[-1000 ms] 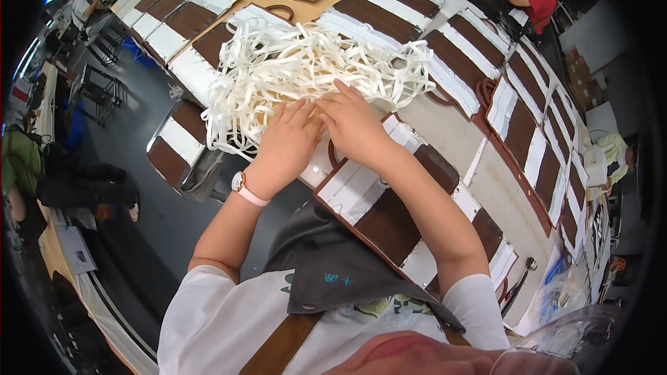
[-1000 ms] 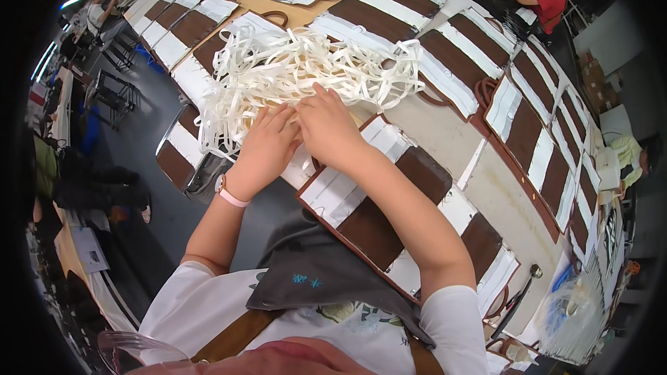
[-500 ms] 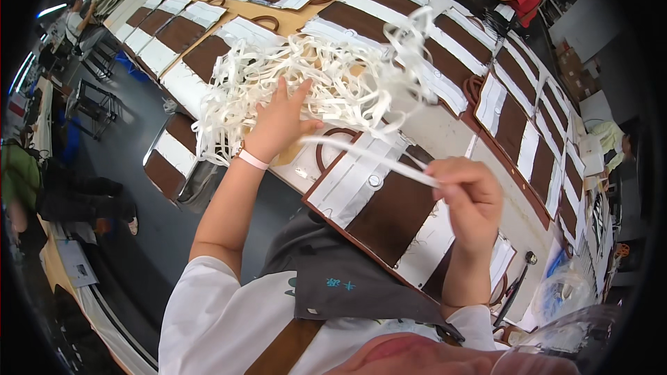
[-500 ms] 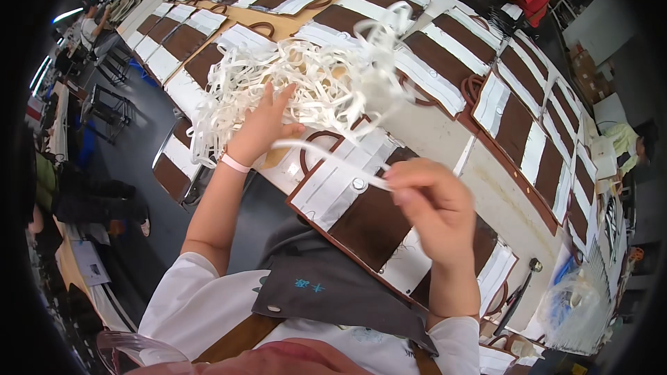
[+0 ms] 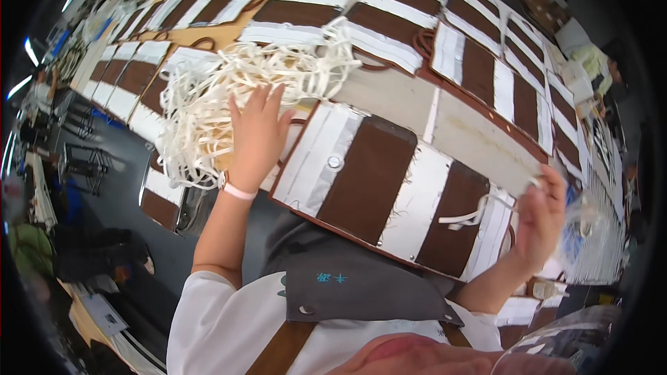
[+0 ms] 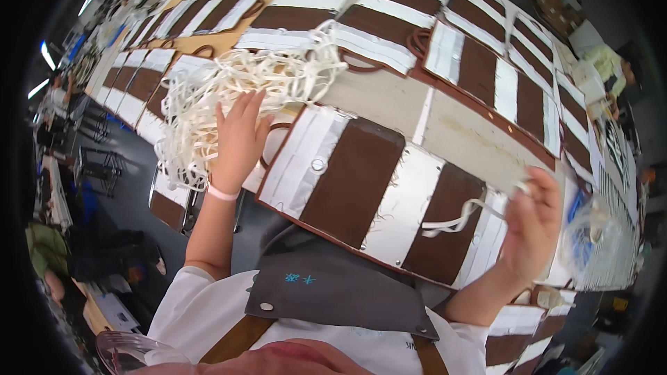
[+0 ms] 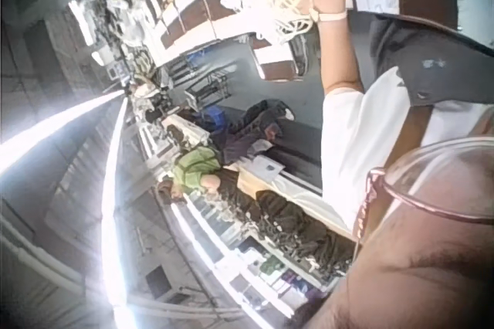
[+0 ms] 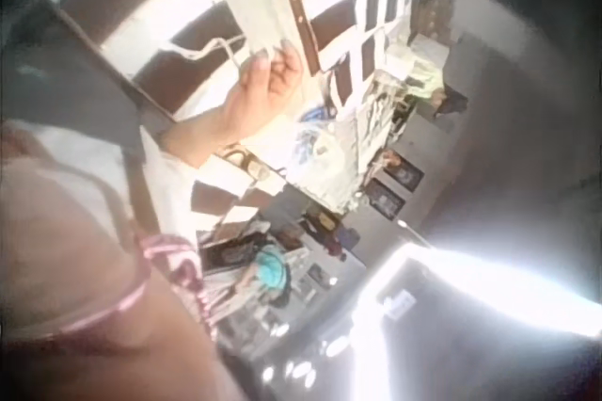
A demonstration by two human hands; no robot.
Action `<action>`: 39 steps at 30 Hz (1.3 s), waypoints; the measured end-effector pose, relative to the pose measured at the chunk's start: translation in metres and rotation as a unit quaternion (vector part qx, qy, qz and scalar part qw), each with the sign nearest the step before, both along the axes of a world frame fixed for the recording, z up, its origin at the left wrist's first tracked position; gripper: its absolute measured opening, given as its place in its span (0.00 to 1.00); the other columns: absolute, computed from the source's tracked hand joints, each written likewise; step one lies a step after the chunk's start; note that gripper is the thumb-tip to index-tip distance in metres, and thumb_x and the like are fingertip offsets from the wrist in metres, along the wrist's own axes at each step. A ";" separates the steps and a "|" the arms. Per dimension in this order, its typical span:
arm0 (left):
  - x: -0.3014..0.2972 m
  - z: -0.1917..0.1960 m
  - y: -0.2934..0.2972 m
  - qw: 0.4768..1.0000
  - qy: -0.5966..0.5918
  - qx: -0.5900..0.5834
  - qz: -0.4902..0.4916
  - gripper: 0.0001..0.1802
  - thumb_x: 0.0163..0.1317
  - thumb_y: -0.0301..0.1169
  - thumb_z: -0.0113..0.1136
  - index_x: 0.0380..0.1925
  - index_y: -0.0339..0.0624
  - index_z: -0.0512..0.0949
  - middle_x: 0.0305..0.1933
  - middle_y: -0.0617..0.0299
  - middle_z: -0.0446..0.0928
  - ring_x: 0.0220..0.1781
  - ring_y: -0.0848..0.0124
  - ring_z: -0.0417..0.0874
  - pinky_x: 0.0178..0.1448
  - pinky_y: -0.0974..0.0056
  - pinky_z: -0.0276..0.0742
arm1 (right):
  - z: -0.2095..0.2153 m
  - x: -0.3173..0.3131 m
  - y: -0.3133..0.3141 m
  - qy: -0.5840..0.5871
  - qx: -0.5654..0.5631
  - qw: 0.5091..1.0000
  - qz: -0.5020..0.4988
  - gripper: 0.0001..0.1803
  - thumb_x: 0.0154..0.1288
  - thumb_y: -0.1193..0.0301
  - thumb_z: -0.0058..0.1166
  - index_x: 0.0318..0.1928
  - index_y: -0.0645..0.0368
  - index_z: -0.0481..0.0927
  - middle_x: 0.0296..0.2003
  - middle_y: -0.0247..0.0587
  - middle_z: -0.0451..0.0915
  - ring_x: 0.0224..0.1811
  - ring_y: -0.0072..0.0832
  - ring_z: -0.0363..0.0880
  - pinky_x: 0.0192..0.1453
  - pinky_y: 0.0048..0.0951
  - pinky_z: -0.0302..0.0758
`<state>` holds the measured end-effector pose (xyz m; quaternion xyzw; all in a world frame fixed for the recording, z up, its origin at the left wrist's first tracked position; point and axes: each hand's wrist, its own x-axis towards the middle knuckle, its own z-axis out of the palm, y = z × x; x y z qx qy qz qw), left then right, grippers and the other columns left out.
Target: The person assembles a brown and white handbag by hand. They use a red utility knife to trim excess material and white straps, then fold and tuck the edges of the bag's lining to secure the structure. The process involves precise cutting and manual folding of the bag components.
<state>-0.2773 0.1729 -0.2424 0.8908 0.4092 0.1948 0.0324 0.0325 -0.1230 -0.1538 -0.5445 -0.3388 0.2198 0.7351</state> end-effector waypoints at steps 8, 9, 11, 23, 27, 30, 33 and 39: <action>0.096 0.025 -0.121 0.655 -0.299 -0.561 -0.409 0.35 0.67 0.30 0.62 0.71 0.37 0.59 0.56 0.59 0.78 0.56 0.69 0.77 0.61 0.63 0.71 | -0.018 -0.072 0.042 -0.186 -0.178 0.954 0.155 0.11 0.64 0.79 0.58 0.48 0.62 0.81 0.38 0.41 0.83 0.34 0.24 0.79 0.38 0.23 0.75; 0.096 0.033 -0.119 0.633 -0.238 -0.623 -0.394 0.33 0.67 0.29 0.61 0.69 0.37 0.61 0.53 0.61 0.78 0.52 0.72 0.77 0.57 0.66 0.72 | -0.017 -0.071 0.040 -0.175 -0.175 0.956 0.157 0.11 0.64 0.79 0.58 0.47 0.63 0.81 0.36 0.41 0.83 0.33 0.24 0.79 0.38 0.24 0.75; 0.094 0.046 -0.111 0.618 -0.152 -0.684 -0.355 0.27 0.68 0.27 0.59 0.66 0.36 0.66 0.47 0.66 0.78 0.45 0.79 0.76 0.51 0.72 0.72 | -0.016 -0.058 0.029 -0.181 -0.208 0.946 0.172 0.10 0.64 0.79 0.58 0.46 0.63 0.81 0.34 0.40 0.82 0.33 0.24 0.78 0.37 0.24 0.74; 0.069 0.057 -0.048 0.840 -0.143 -0.460 -0.249 0.10 0.61 0.25 0.66 0.42 0.39 0.86 0.34 0.68 0.78 0.37 0.81 0.73 0.42 0.74 0.69 | -0.038 0.012 -0.039 -0.198 -0.291 0.933 0.069 0.04 0.62 0.79 0.60 0.38 0.64 0.83 0.29 0.29 0.73 0.30 0.16 0.67 0.34 0.22 0.64; 0.059 0.045 -0.021 0.853 -0.169 -0.431 -0.239 0.07 0.61 0.26 0.66 0.39 0.36 0.86 0.32 0.68 0.78 0.34 0.80 0.73 0.40 0.74 0.68 | -0.041 0.030 -0.057 -0.148 -0.302 0.939 0.073 0.06 0.60 0.78 0.60 0.37 0.65 0.85 0.31 0.28 0.73 0.34 0.18 0.67 0.37 0.22 0.62; 0.055 0.034 -0.008 0.843 -0.190 -0.463 -0.198 0.07 0.64 0.27 0.64 0.38 0.35 0.86 0.31 0.68 0.80 0.33 0.81 0.73 0.40 0.74 0.68 | -0.045 0.038 -0.071 -0.095 -0.299 0.947 0.065 0.08 0.61 0.78 0.60 0.41 0.65 0.85 0.28 0.28 0.71 0.32 0.17 0.65 0.38 0.21 0.61; 0.058 0.035 -0.005 0.817 -0.200 -0.517 -0.159 0.08 0.67 0.28 0.60 0.39 0.38 0.85 0.33 0.68 0.81 0.34 0.82 0.75 0.41 0.75 0.69 | -0.056 0.046 -0.083 -0.103 -0.284 0.951 0.064 0.09 0.61 0.77 0.60 0.42 0.65 0.85 0.29 0.27 0.70 0.32 0.16 0.64 0.38 0.20 0.60; 0.069 0.001 0.013 0.775 -0.265 -0.561 -0.123 0.11 0.73 0.31 0.53 0.47 0.41 0.81 0.36 0.67 0.83 0.37 0.82 0.78 0.44 0.75 0.70 | -0.087 0.071 -0.083 -0.021 -0.366 0.929 -0.045 0.08 0.65 0.72 0.59 0.40 0.64 0.84 0.28 0.24 0.71 0.32 0.14 0.64 0.38 0.17 0.60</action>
